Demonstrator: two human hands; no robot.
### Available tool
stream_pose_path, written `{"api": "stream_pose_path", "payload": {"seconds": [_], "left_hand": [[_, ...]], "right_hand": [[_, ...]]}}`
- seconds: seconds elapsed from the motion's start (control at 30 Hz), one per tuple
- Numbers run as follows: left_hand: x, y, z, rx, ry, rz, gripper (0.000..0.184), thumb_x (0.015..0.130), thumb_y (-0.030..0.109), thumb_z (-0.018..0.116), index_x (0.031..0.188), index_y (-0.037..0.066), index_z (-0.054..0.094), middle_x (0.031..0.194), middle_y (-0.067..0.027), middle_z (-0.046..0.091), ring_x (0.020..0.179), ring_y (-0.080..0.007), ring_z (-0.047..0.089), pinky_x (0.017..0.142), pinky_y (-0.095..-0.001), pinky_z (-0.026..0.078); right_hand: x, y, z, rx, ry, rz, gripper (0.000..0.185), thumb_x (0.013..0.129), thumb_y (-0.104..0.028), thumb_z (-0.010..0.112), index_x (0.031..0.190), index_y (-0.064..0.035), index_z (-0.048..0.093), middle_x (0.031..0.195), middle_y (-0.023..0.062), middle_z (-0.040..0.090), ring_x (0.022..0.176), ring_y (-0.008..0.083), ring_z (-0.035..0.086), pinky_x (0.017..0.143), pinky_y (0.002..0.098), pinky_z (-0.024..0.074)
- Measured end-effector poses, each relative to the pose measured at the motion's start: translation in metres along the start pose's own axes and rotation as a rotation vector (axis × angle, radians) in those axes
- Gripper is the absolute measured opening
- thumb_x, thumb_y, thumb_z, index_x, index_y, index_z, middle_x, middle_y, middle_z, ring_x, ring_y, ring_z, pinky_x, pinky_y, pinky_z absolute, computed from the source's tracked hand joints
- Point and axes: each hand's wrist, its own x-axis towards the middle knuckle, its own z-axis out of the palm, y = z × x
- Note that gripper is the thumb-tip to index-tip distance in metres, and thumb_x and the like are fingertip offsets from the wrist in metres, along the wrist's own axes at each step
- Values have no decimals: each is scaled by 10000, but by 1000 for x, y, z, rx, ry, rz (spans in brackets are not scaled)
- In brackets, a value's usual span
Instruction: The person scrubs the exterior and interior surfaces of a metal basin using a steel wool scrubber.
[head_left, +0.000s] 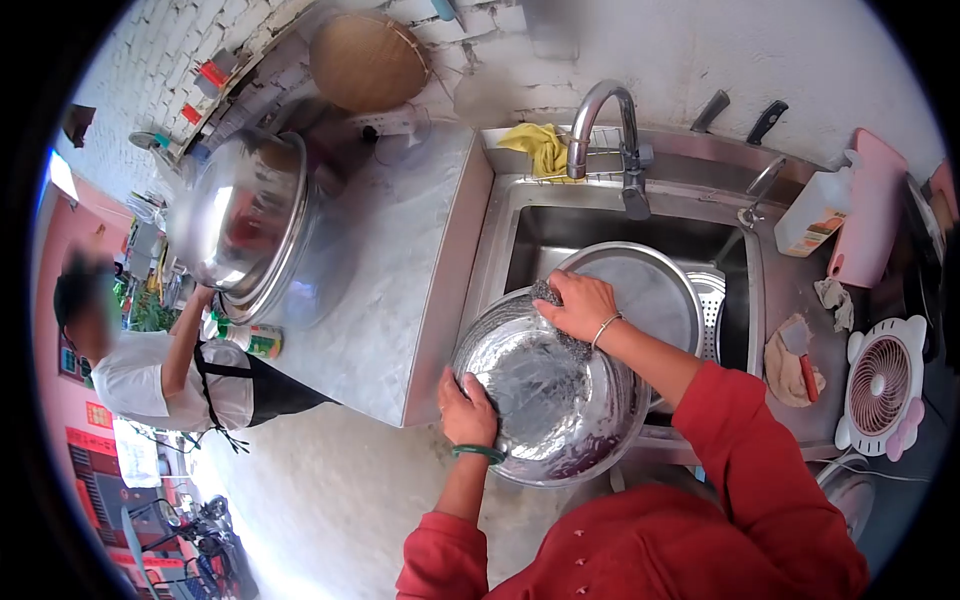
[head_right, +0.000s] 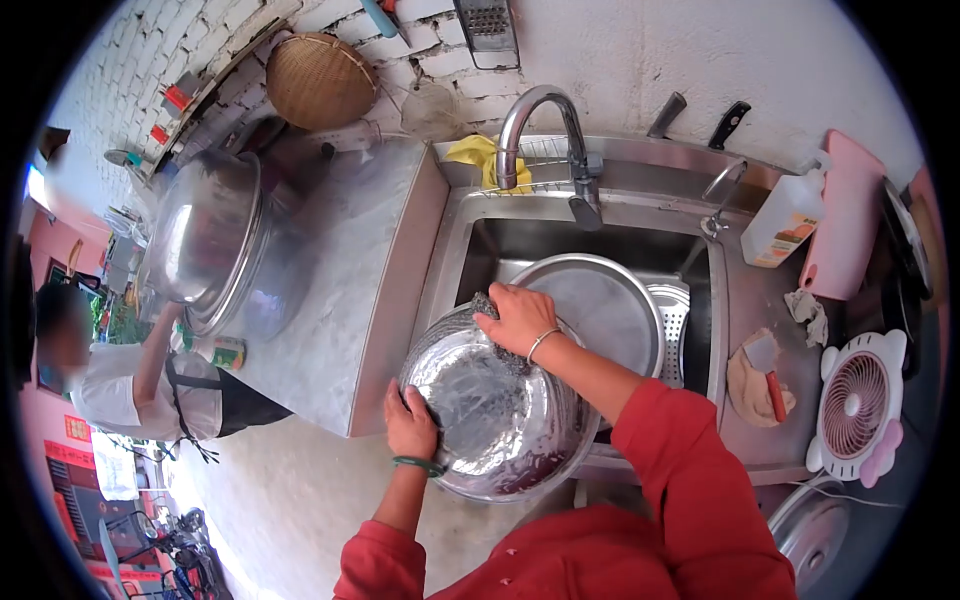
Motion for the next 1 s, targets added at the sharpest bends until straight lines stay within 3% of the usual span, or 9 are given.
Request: {"api": "stream_pose_path", "payload": {"seconds": [0.07, 0.13, 0.2, 0.3, 0.4, 0.57, 0.8, 0.87, 1.0], "left_hand": [[1, 1, 0, -22, 7, -5, 500, 945, 343, 415, 1282, -25, 441, 1287, -227, 477, 1187, -385, 451, 990, -419, 365], [2, -1, 2, -6, 20, 10, 493, 944, 339, 422, 1275, -25, 446, 1279, -227, 483, 1180, -385, 457, 984, -422, 370], [2, -1, 1, -22, 28, 9, 489, 942, 337, 425, 1271, -25, 448, 1276, -226, 485, 1177, -386, 459, 981, -424, 373], [1, -4, 2, -35, 46, 25, 482, 933, 333, 440, 1263, -18, 453, 1267, -217, 494, 1161, -385, 472, 961, -433, 388], [2, -4, 5, -31, 65, 31, 481, 921, 333, 457, 1256, -12, 456, 1255, -213, 505, 1139, -386, 488, 941, -442, 403], [3, -9, 5, -6, 88, 52, 483, 910, 345, 472, 1246, -3, 462, 1241, -216, 515, 1107, -391, 506, 918, -449, 417], [1, -9, 5, -16, 89, 12, 477, 898, 348, 494, 1240, 16, 466, 1226, -200, 526, 1092, -380, 518, 898, -457, 427], [2, -11, 5, -16, 108, 20, 464, 906, 347, 485, 1230, 15, 477, 1210, -201, 534, 1083, -380, 523, 893, -449, 431], [2, -12, 7, -20, 138, 56, 451, 908, 337, 487, 1219, 10, 488, 1185, -202, 547, 1063, -380, 535, 882, -442, 439]], "right_hand": [[-3, -8, -7, 16, 1, 14, 290, 757, -324, 645, 917, -88, 593, 843, 113, 638, 815, 324, 613, 717, 440, 466], [-12, -13, -16, 118, 120, -135, 286, 741, -255, 669, 962, -104, 569, 864, 90, 628, 838, 300, 601, 728, 423, 464], [-24, -19, -20, 164, 68, -134, 278, 736, -198, 662, 992, -114, 595, 902, 70, 618, 891, 271, 578, 755, 402, 460], [-42, -15, -10, 5, 238, -490, 421, 743, -118, 607, 1161, -170, 604, 936, 23, 602, 917, 243, 543, 789, 379, 456], [-42, -23, -6, -15, 283, -405, 457, 759, -88, 573, 1207, -179, 582, 950, 21, 596, 904, 243, 543, 788, 372, 460], [-35, -26, -6, -140, 283, -553, 557, 722, -69, 581, 1262, -200, 540, 1072, 33, 584, 911, 241, 543, 773, 384, 461], [-30, -25, -7, -142, 179, -620, 359, 713, -101, 603, 1061, -168, 659, 1056, 22, 595, 934, 221, 538, 789, 375, 438], [-30, -28, -8, -91, 162, -539, 274, 702, -112, 618, 966, -144, 683, 1006, 3, 611, 925, 212, 542, 794, 372, 430], [-26, -28, -3, -72, 209, -625, 271, 694, -107, 627, 956, -144, 683, 955, -6, 619, 915, 208, 546, 788, 378, 431]]}}
